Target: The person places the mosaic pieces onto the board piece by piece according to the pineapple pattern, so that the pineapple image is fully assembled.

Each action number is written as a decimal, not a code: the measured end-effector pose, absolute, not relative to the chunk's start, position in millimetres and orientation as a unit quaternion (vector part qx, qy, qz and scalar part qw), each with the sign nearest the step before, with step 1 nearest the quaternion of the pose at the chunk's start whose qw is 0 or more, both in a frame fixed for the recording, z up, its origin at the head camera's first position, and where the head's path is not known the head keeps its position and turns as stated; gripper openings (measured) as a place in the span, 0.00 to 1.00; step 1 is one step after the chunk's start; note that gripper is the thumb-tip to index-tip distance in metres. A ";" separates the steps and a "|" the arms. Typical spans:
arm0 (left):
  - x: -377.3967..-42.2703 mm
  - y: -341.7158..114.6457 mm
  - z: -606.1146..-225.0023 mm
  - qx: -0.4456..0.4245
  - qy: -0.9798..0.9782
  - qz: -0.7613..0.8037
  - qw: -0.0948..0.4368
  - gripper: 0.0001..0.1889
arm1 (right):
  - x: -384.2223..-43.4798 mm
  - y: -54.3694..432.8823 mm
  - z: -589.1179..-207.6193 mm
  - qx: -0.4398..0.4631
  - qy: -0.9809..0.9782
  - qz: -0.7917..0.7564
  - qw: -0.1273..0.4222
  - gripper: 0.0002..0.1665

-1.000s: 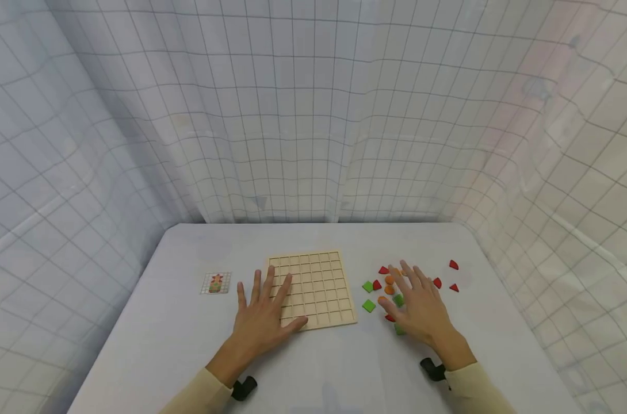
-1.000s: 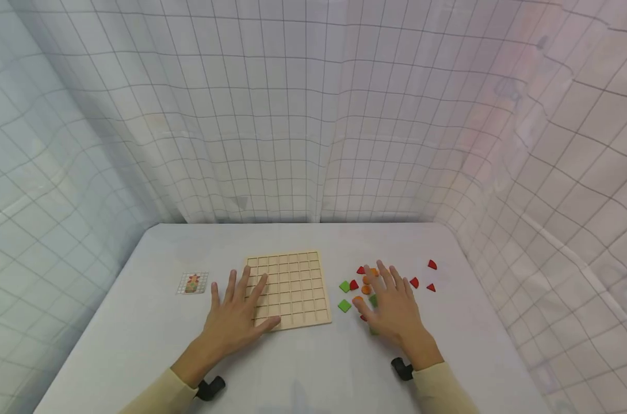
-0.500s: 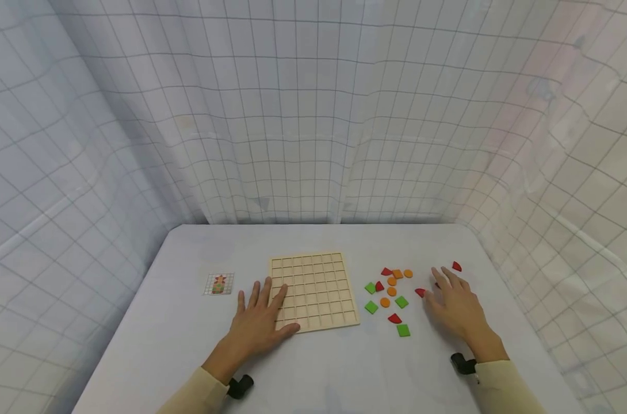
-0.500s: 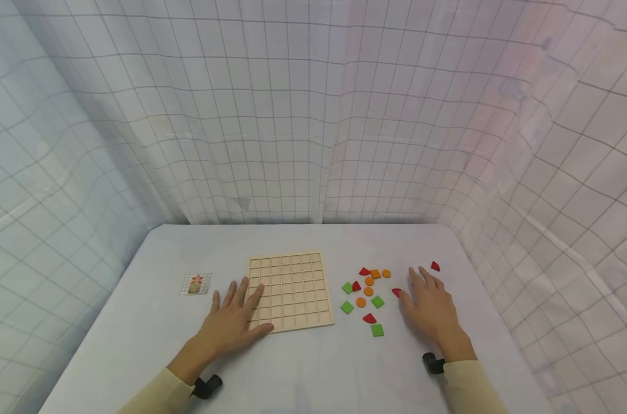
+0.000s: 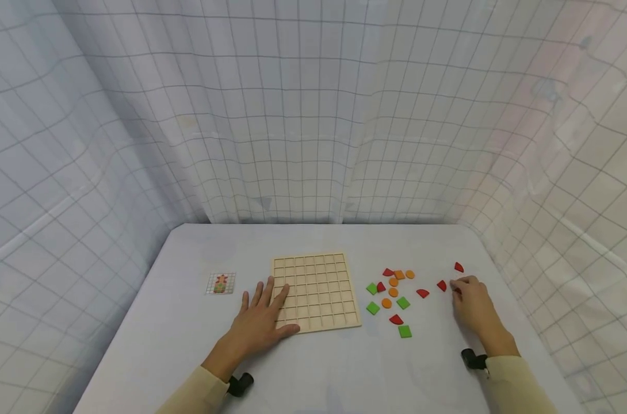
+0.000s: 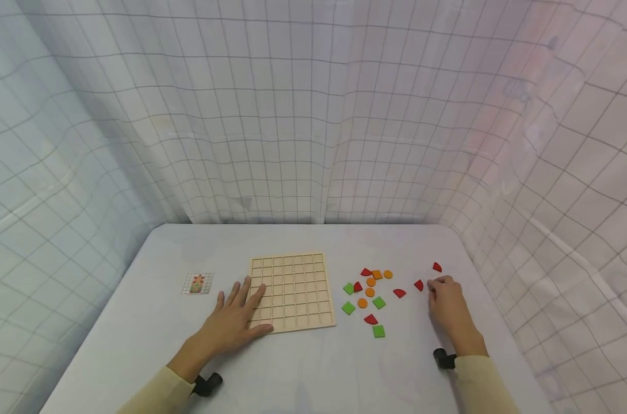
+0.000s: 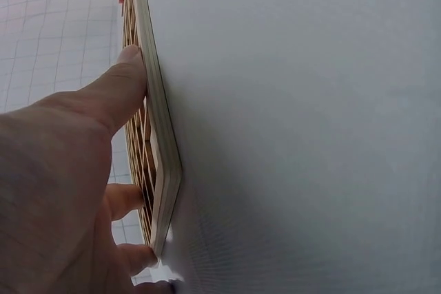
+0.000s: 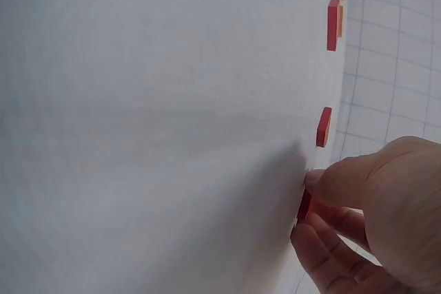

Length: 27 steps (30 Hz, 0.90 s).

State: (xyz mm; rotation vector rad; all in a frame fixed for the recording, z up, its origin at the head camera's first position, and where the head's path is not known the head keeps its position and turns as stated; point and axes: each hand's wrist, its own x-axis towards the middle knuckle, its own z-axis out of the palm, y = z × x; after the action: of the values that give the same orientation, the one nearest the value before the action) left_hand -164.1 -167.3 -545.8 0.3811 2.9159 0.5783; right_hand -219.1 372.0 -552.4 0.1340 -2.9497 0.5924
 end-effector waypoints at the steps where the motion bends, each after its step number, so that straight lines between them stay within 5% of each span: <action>1: -164.4 -167.2 -545.3 0.127 0.970 0.194 0.074 0.56 | -219.6 372.4 -551.8 0.048 -0.976 0.201 0.070 0.17; 10: -168.2 -169.2 -546.5 0.146 0.965 0.200 0.084 0.57 | -221.6 377.1 -546.6 0.051 -0.970 0.222 0.080 0.06; 20: -167.2 -170.9 -545.0 0.156 0.961 0.205 0.095 0.56 | -217.4 371.0 -548.1 0.020 -0.961 0.265 0.075 0.13; 27: -169.0 -170.7 -542.5 0.160 0.961 0.207 0.090 0.56 | -216.3 351.3 -543.5 0.020 -0.955 0.260 0.139 0.09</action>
State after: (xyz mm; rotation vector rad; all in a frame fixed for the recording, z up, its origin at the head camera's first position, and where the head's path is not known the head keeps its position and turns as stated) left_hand -169.0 -170.7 -542.5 0.4752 2.8572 0.6148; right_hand -216.3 351.3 -543.5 0.0568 -2.7611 0.7529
